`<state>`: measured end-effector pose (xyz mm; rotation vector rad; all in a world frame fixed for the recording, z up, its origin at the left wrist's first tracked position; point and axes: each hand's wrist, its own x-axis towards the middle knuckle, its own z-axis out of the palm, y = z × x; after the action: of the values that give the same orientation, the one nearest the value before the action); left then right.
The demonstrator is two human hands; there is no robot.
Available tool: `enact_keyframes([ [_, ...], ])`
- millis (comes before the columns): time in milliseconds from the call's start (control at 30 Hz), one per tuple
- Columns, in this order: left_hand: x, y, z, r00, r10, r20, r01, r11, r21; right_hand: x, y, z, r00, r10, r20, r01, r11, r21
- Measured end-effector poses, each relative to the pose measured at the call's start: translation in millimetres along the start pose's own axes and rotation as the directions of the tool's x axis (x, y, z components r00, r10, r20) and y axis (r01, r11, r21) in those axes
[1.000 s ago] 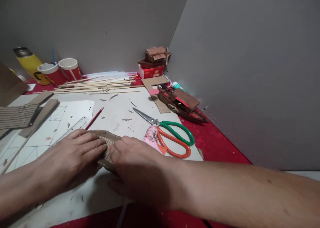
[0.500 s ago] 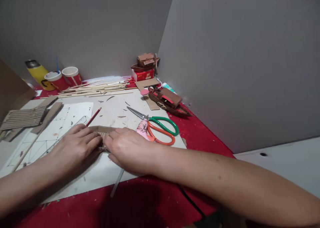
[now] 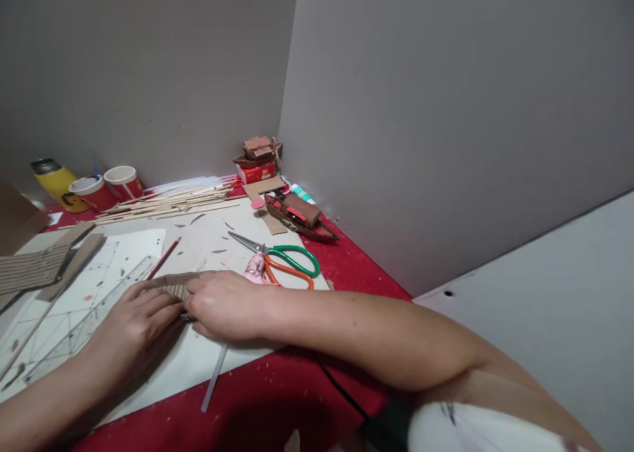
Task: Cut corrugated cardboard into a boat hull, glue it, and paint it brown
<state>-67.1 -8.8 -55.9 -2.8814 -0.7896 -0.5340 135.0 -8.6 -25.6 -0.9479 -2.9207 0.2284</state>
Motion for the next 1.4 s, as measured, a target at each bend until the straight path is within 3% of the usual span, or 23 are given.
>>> enact_keyframes([
  [133,-2.9,-1.3,2.7,1.0,-0.01,0.016,0.01,1.0,0.001,-0.5,0.7,-7.1,0.999,0.008,0.05,-0.011,0.999,0.05],
  [200,-6.7,-1.0,4.0,1.0,-0.022,-0.001,0.022,1.0,-0.017,-12.7,9.6,-16.8,1.0,0.028,-0.013,-0.026,0.986,0.164],
  [233,-8.9,-0.6,5.2,0.999,-0.033,-0.02,0.033,0.999,-0.024,-22.7,17.7,-23.0,0.992,0.072,-0.105,-0.046,0.971,0.233],
  [267,-11.2,0.0,6.7,0.998,-0.045,-0.039,0.044,0.999,-0.028,-34.8,28.5,-29.6,0.944,0.178,-0.277,-0.101,0.957,0.271],
  [300,-13.3,0.8,8.5,0.997,-0.056,-0.057,0.055,0.998,-0.027,-48.3,41.7,-36.0,0.862,0.302,-0.407,-0.174,0.931,0.321],
  [367,-16.8,2.7,12.1,0.994,-0.072,-0.077,0.071,0.997,-0.026,-76.7,72.6,-45.2,0.658,0.494,-0.569,-0.34,0.869,0.361],
  [400,-17.8,3.7,13.6,0.993,-0.081,-0.082,0.079,0.997,-0.026,-89.8,88.6,-46.7,0.573,0.576,-0.583,-0.463,0.814,0.35],
  [433,-18.4,4.8,14.8,0.992,-0.088,-0.087,0.086,0.996,-0.027,-101.4,103.8,-45.8,0.524,0.64,-0.562,-0.563,0.755,0.336],
  [500,-18.7,6.6,16.3,0.99,-0.101,-0.095,0.099,0.995,-0.033,-118.0,129.1,-37.1,0.494,0.758,-0.427,-0.681,0.642,0.352],
  [567,-18.3,7.8,17.4,0.989,-0.104,-0.108,0.1,0.994,-0.037,-125.6,146.3,-22.8,0.526,0.785,-0.328,-0.699,0.618,0.359],
  [633,-18.2,7.9,19.0,0.987,-0.098,-0.124,0.094,0.995,-0.037,-126.9,157.1,-8.2,0.555,0.775,-0.302,-0.691,0.632,0.351],
  [767,-19.2,3.6,22.5,0.988,-0.056,-0.146,0.055,0.998,-0.01,-125.7,173.0,13.7,0.564,0.743,-0.36,-0.682,0.665,0.305],
  [900,-19.6,-2.8,21.8,0.993,0.025,-0.113,-0.017,0.998,0.067,-128.6,184.9,27.6,0.56,0.669,-0.488,-0.658,0.717,0.228],
  [1167,-20.9,-1.0,19.2,0.995,0.015,-0.098,-0.014,1.0,0.012,-134.8,165.3,24.9,0.551,0.29,-0.783,-0.497,0.867,-0.029],
  [1300,-18.5,4.3,21.9,0.978,-0.089,-0.189,0.07,0.992,-0.104,-132.2,142.5,15.4,0.544,0.046,-0.838,-0.357,0.917,-0.181],
  [1400,-15.9,5.5,22.6,0.968,-0.089,-0.235,0.062,0.991,-0.119,-128.6,128.3,10.8,0.532,-0.102,-0.841,-0.284,0.914,-0.29],
])
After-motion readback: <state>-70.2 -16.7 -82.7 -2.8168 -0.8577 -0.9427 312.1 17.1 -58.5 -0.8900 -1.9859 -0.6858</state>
